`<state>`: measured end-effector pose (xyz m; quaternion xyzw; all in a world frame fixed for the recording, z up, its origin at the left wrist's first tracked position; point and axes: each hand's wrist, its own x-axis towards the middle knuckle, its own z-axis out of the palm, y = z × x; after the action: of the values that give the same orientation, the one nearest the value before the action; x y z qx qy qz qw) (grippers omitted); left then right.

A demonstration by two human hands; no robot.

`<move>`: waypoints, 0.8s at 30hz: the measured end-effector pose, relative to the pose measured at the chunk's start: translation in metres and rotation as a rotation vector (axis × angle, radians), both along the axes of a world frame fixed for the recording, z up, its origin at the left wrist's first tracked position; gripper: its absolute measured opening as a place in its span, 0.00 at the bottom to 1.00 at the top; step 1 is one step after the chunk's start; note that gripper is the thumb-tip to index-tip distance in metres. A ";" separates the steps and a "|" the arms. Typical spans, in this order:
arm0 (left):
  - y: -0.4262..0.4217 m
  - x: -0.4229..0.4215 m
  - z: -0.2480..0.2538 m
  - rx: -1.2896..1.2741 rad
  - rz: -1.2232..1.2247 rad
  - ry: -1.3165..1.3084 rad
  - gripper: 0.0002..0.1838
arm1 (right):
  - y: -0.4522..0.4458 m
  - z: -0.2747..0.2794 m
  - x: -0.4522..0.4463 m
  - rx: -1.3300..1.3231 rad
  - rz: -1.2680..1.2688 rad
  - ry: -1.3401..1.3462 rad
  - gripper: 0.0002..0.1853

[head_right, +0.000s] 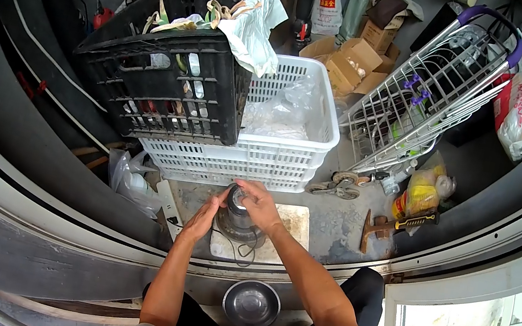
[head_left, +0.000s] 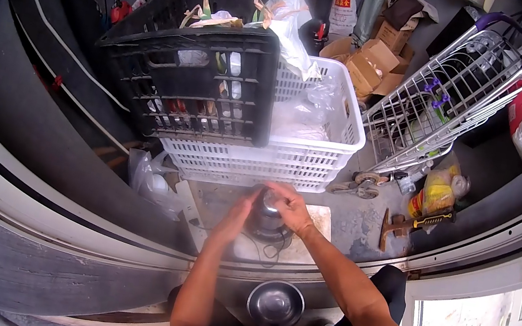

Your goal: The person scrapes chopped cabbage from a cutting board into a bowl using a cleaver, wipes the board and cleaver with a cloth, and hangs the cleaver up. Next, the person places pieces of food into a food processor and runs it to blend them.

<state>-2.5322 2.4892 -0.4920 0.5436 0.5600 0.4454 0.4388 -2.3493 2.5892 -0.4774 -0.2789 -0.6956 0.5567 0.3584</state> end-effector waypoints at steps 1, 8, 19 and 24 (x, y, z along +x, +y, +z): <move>-0.001 0.002 0.004 0.008 -0.007 -0.067 0.43 | 0.001 -0.003 0.000 0.012 -0.002 0.010 0.26; 0.003 0.000 -0.001 0.046 -0.013 -0.116 0.31 | -0.001 -0.002 0.002 -0.032 0.001 -0.034 0.25; -0.005 0.011 -0.020 0.008 -0.007 0.628 0.53 | -0.009 0.010 -0.003 -0.062 -0.028 0.033 0.25; -0.006 0.025 -0.035 0.050 0.113 0.776 0.48 | -0.007 0.016 0.006 0.127 0.017 -0.098 0.30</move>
<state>-2.5077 2.4829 -0.5271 0.6504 0.7024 0.2439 0.1556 -2.3432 2.5825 -0.4618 -0.2765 -0.7486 0.5001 0.3362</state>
